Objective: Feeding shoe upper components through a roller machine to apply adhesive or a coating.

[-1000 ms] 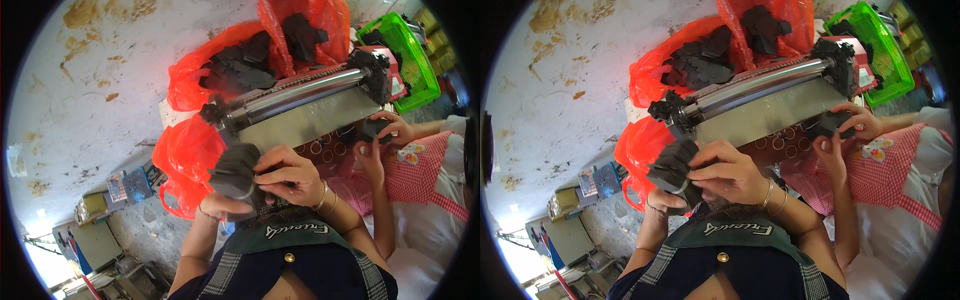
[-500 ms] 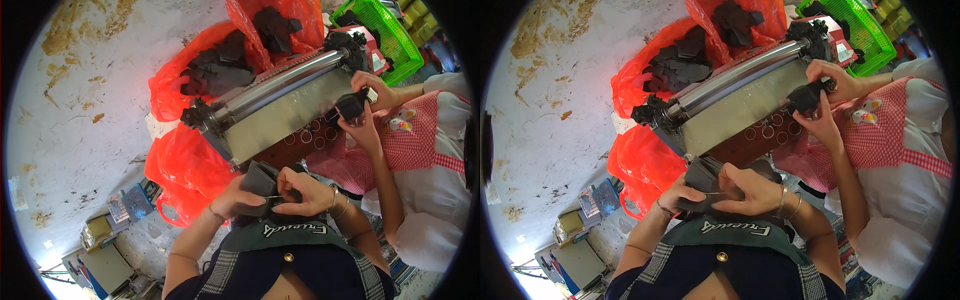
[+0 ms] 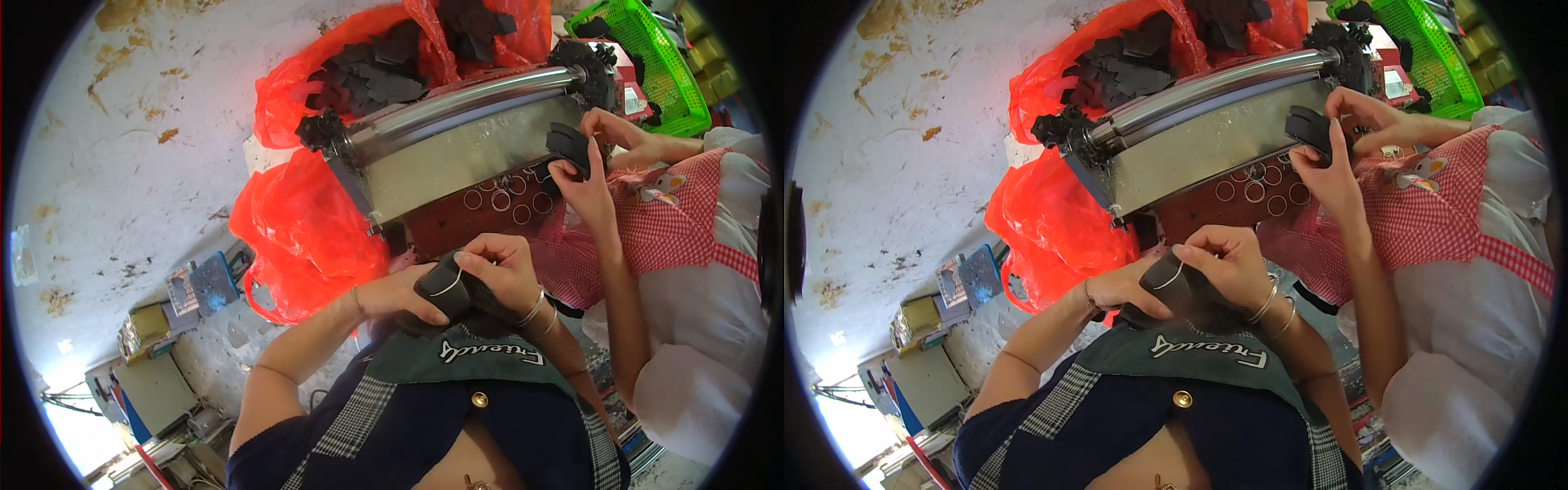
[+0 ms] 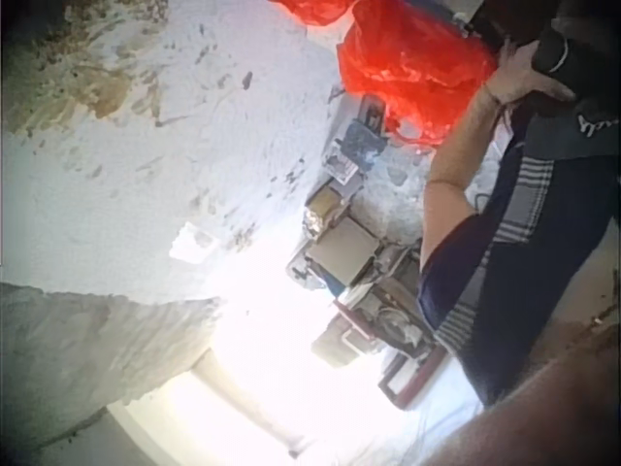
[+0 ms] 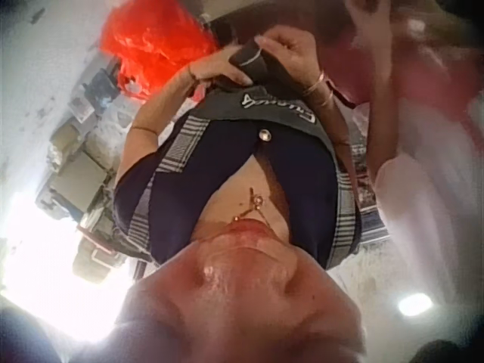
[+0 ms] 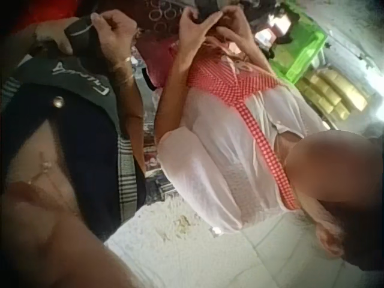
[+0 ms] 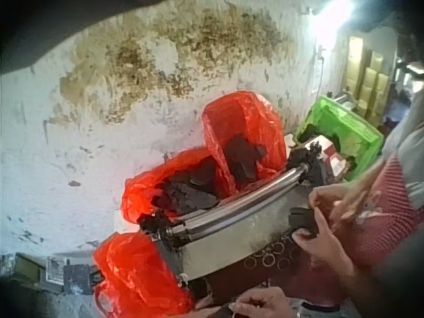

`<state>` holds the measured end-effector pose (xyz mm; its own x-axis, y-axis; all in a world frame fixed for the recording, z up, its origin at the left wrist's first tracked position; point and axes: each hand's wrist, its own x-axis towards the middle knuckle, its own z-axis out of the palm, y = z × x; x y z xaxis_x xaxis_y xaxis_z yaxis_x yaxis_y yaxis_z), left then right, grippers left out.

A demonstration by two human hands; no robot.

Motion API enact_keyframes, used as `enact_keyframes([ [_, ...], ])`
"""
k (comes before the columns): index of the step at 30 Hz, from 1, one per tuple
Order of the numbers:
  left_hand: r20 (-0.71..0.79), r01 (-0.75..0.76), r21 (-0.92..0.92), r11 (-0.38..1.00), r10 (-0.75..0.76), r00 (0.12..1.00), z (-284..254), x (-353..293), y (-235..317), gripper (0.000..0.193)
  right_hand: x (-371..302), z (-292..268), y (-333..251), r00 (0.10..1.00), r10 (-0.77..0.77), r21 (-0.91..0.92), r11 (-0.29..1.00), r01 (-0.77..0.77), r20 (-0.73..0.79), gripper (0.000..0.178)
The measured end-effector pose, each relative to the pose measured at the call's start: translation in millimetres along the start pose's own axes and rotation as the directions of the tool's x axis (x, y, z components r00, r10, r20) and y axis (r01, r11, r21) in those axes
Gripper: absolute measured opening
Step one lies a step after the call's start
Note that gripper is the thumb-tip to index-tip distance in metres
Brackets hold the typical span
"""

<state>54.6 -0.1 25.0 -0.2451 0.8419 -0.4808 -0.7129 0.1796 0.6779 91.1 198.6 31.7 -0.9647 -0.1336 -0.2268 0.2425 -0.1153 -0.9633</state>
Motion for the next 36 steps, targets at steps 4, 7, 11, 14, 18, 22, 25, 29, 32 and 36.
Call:
enact_keyframes([
  [4, 0.119, 0.007, 0.062, 0.998, -0.014, 0.993, 6.0, 11.2, -12.8, 0.064, -2.3, 1.8, -9.6, 0.731, -0.622, -0.381, 0.627, 0.679, 0.28, 0.012],
  [7, 0.074, 0.124, -0.045, 0.991, -0.12, 0.99, 15.3, 16.4, -16.9, 0.067, -5.1, 1.5, 3.7, 0.899, -0.435, -0.399, 0.818, 0.415, 0.045, 0.014],
  [11, -0.093, 0.084, 0.041, 0.996, -0.08, 0.992, 22.8, 8.5, -40.2, 0.072, -6.7, -9.3, 27.8, 0.999, -0.048, -0.014, 0.999, 0.049, 0.019, 0.016],
  [14, -0.05, 0.103, 0.023, 0.994, -0.102, 0.994, 22.3, -8.0, -37.2, 0.073, -16.8, -13.2, 26.8, 0.983, 0.141, 0.03, 0.989, -0.145, 0.122, 0.019],
  [18, 0.069, 0.051, -0.126, 0.991, -0.042, 0.997, 23.2, -26.7, -38.6, 0.078, -24.3, -25.2, 22.5, 0.871, 0.206, 0.082, 0.96, -0.269, 0.446, 0.021],
  [22, 0.251, 0.233, -0.159, 0.96, -0.189, 0.949, 12.8, -17.8, -48.1, 0.076, -17.2, -27.9, 23.0, 0.773, 0.115, 0.0, 0.989, -0.147, 0.624, 0.021],
  [25, 0.238, 0.311, -0.147, 0.939, -0.271, 0.933, 18.6, -8.2, -54.7, 0.079, -4.4, -2.3, 16.7, 0.871, -0.024, -0.079, 0.994, 0.072, 0.49, 0.021],
  [29, 0.296, 0.126, 0.067, 0.99, -0.141, 0.945, 16.4, 3.4, -61.1, 0.073, 52.8, -12.0, 59.3, 0.993, -0.057, -0.068, 0.996, 0.05, -0.104, 0.022],
  [32, 0.248, 0.227, -0.106, 0.968, -0.196, 0.949, -0.2, 4.8, -60.3, 0.082, 71.0, -68.2, 165.1, 0.894, -0.446, -0.712, 0.617, 0.336, 0.036, 0.016],
  [36, -0.531, -0.184, -0.24, 0.953, 0.03, 0.847, -4.6, 29.7, -73.7, 0.056, 62.2, -82.7, 212.9, 0.833, -0.553, -0.999, 0.052, 0.011, -0.019, 0.036],
])
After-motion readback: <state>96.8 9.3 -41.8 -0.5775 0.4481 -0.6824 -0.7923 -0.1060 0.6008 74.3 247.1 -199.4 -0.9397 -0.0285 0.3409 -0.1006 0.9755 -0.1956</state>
